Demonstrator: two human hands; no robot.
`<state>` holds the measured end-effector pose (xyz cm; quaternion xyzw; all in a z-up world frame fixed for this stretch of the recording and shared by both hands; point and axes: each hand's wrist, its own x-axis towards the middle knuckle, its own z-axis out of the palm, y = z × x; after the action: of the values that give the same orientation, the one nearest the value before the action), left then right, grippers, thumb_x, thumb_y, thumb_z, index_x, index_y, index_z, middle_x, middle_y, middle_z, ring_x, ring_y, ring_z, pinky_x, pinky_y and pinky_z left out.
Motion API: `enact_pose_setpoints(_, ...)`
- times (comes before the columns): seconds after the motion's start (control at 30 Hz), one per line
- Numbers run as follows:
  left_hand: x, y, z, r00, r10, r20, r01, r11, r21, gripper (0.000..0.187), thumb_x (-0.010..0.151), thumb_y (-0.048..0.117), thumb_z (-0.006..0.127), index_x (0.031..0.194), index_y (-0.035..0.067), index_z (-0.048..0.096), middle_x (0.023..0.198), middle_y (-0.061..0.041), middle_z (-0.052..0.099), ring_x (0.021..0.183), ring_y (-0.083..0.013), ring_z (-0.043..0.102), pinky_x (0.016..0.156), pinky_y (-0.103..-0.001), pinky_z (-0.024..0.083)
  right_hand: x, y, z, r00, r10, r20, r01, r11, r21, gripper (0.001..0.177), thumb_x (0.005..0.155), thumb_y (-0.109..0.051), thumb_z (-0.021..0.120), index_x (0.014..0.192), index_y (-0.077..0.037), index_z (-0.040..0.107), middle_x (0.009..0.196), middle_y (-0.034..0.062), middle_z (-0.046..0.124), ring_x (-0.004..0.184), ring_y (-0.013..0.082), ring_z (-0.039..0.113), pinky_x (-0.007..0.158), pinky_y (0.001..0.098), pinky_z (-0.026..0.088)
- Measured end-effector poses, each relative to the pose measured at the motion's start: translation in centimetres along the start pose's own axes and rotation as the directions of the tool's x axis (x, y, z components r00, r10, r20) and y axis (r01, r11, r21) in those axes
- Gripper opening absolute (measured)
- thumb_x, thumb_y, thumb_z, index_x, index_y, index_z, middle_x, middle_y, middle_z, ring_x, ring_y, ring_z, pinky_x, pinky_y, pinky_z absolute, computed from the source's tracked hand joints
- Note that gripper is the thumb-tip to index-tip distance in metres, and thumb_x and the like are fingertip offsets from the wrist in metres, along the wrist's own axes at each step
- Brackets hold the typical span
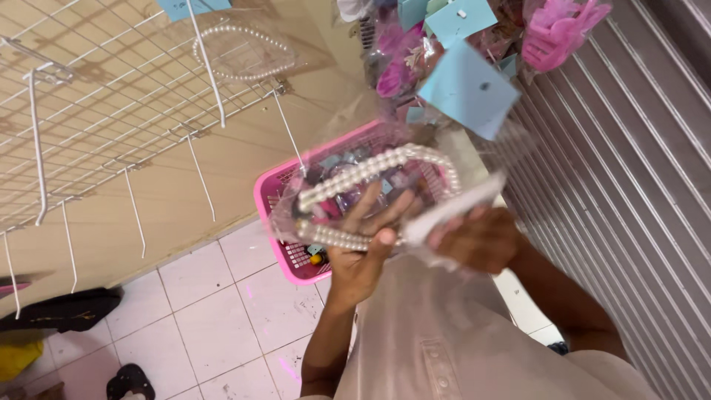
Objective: The person cleans a headband and a hair clip with a cloth and then hangs them onto a metal display rack.
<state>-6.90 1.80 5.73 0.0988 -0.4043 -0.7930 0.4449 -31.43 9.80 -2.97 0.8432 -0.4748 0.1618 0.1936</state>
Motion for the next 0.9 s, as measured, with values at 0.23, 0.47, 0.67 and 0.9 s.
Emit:
enact_pose_setpoints(0.23, 0.0, 0.8, -1.6, 0.999, -0.043, -0.011, 0.044, 0.996, 0.082, 0.069, 0.106, 0.006, 0.062, 0.161, -0.004, 0.022, 0.150, -0.036, 0.050, 0.140, -0.0453, 0.054, 0.121, -0.058, 0.044, 5.9, 2.9, -5.7, 0.862, -0.260, -0.435, 0.321, 0.944, 0.073, 0.018, 0.094, -0.018, 0.081, 0.110, -0.020, 0.075, 0.114, -0.0074, 0.071, 0.111, 0.0140, 0.066, 0.098, 0.0351, 0.049)
enact_pose_setpoints(0.47, -1.9, 1.6, -3.0, 1.000, -0.018, -0.014, 0.020, 0.983, 0.184, 0.068, 0.105, 0.009, 0.064, 0.161, -0.005, 0.028, 0.147, -0.038, 0.054, 0.139, -0.0469, 0.056, 0.119, -0.059, 0.047, 5.6, 5.5, -5.0, 0.798, -0.071, -0.599, 0.183, 0.975, 0.128, 0.020, 0.098, -0.018, 0.083, 0.113, -0.017, 0.071, 0.120, 0.0014, 0.068, 0.113, 0.0243, 0.066, 0.106, 0.0451, 0.049)
enact_pose_setpoints(0.67, -2.2, 1.6, -3.6, 0.997, -0.076, -0.020, 0.077, 0.994, 0.078, 0.067, 0.105, 0.009, 0.065, 0.159, -0.002, 0.027, 0.150, -0.035, 0.051, 0.140, -0.0450, 0.054, 0.119, -0.059, 0.046, 7.4, 2.0, -5.0, 0.723, -0.379, -0.578, 0.534, 0.837, 0.119, 0.026, 0.094, -0.017, 0.080, 0.119, -0.020, 0.077, 0.126, -0.0064, 0.072, 0.118, 0.0124, 0.067, 0.104, 0.0319, 0.050)
enact_pose_setpoints(0.9, -3.7, 0.7, -4.7, 1.000, -0.012, 0.000, 0.012, 0.968, 0.251, 0.068, 0.105, 0.009, 0.065, 0.161, -0.001, 0.027, 0.153, -0.030, 0.052, 0.143, -0.0393, 0.054, 0.119, -0.049, 0.046, 6.7, 2.7, -3.7, 0.796, 0.010, -0.605, 0.151, 0.965, 0.215, 0.029, 0.091, -0.013, 0.085, 0.115, -0.014, 0.068, 0.122, 0.0054, 0.068, 0.121, 0.0286, 0.064, 0.110, 0.0482, 0.049)
